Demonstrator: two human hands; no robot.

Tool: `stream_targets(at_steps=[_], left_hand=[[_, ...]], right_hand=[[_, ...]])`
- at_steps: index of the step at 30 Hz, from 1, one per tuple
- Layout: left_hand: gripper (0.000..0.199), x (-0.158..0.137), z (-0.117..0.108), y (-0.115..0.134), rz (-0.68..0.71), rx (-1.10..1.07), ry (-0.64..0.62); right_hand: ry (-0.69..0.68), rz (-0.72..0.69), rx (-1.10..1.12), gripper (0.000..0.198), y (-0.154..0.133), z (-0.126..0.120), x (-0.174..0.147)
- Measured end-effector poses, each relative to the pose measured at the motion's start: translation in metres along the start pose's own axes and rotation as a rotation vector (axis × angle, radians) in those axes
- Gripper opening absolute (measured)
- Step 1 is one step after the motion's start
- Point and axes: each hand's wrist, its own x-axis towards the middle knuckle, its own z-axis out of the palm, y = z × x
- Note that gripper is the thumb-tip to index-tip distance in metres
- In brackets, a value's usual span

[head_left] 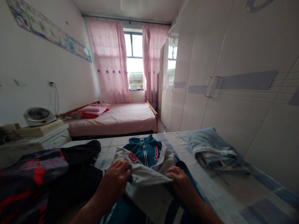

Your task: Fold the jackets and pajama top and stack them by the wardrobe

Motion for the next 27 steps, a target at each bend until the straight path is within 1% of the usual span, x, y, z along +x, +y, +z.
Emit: stream_targets(at_steps=[2,4,5,7,8,10,13,15,18,21,24,27], left_hand=[[0.017,-0.026,-0.006,-0.006,0.094,-0.087,-0.061],[0.032,-0.037,-0.009,-0.012,0.131,-0.208,-0.105],[0.038,-0.034,-0.011,-0.014,0.116,-0.252,-0.130],[0.033,-0.010,-0.013,-0.010,0.011,-0.300,-0.192],[0.027,0.010,-0.013,-0.005,-0.056,-0.314,-0.231],[0.023,0.055,-0.007,0.008,-0.185,-0.333,-0.263],[0.024,0.119,0.018,0.033,-0.252,-0.361,-0.288],[0.028,0.150,0.040,0.048,-0.280,-0.378,-0.296],[0.033,0.179,0.070,0.065,-0.327,-0.412,-0.313],[0.031,0.198,0.090,0.069,-0.382,-0.467,-0.338],[0.029,0.213,0.104,0.060,-0.432,-0.556,-0.341],[0.031,0.227,0.117,0.046,-0.470,-0.662,-0.322]], right_hand=[[0.002,0.002,0.012,0.031,0.001,0.002,0.000],[0.004,0.018,0.037,0.033,0.002,0.004,0.000],[0.012,0.039,0.058,0.033,0.003,0.004,0.001],[0.053,0.125,0.107,0.034,0.007,0.000,0.005],[0.080,0.188,0.129,0.035,0.010,-0.003,0.008],[0.101,0.327,0.142,0.034,0.018,-0.014,0.015],[0.009,0.483,0.116,0.027,0.033,-0.031,0.028],[-0.050,0.562,0.118,0.021,0.042,-0.037,0.035],[-0.076,0.649,0.145,0.022,0.052,-0.034,0.041],[-0.069,0.688,0.171,0.031,0.057,-0.023,0.044],[0.011,0.664,0.249,0.033,0.062,-0.011,0.045],[0.160,0.580,0.345,0.027,0.067,-0.005,0.044]])
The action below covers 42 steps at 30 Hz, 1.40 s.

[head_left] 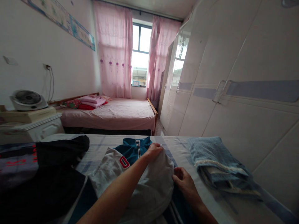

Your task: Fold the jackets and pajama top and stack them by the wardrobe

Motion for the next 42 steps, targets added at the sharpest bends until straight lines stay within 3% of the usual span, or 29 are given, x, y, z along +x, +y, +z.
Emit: stream_targets(at_steps=[3,6,10,12,15,18,20,22,24,27,30,32,36,42], left_hand=[[0.032,0.014,0.000,-0.010,-0.011,-0.081,0.054],[0.032,0.015,0.002,-0.018,-0.006,-0.114,0.143],[0.031,-0.009,-0.008,-0.028,0.080,-0.081,0.189],[0.027,-0.037,-0.021,-0.037,0.147,-0.036,0.147],[0.025,-0.101,-0.048,-0.057,0.218,0.040,0.064],[0.035,-0.174,-0.072,-0.083,0.279,0.120,-0.004],[0.053,-0.216,-0.080,-0.101,0.287,0.196,-0.063],[0.072,-0.248,-0.081,-0.117,0.256,0.277,-0.100],[0.076,-0.266,-0.077,-0.129,0.241,0.341,-0.074],[0.058,-0.274,-0.068,-0.130,0.282,0.395,0.047],[0.028,-0.275,-0.068,-0.116,0.308,0.364,0.160],[0.019,-0.279,-0.071,-0.104,0.326,0.338,0.194],[0.018,-0.293,-0.066,-0.096,0.484,0.453,0.207],[0.022,-0.300,-0.040,-0.110,0.663,0.573,0.307]], right_hand=[[0.133,-0.008,-0.016,0.024,0.004,-0.003,0.000],[0.197,-0.006,-0.202,0.023,0.007,-0.007,-0.004],[0.164,-0.334,-0.455,0.041,0.008,-0.005,-0.011],[0.044,-0.443,-0.601,0.045,0.008,-0.002,-0.012],[-0.085,-0.401,-0.743,0.045,0.007,0.001,-0.012],[-0.086,-0.364,-0.769,0.046,0.008,0.003,-0.011],[-0.072,-0.349,-0.757,0.044,0.007,0.003,-0.012],[-0.046,-0.347,-0.728,0.042,0.005,0.002,-0.013],[-0.038,-0.394,-0.693,0.039,0.001,0.000,-0.016],[-0.101,-0.510,-0.641,0.040,-0.010,-0.004,-0.023],[-0.174,-0.567,-0.586,0.038,-0.025,-0.007,-0.028],[-0.181,-0.587,-0.586,0.035,-0.036,-0.007,-0.027],[-0.153,-0.629,-0.699,0.034,-0.057,0.004,-0.007],[-0.172,-0.678,-0.798,0.034,-0.067,0.049,0.034]])
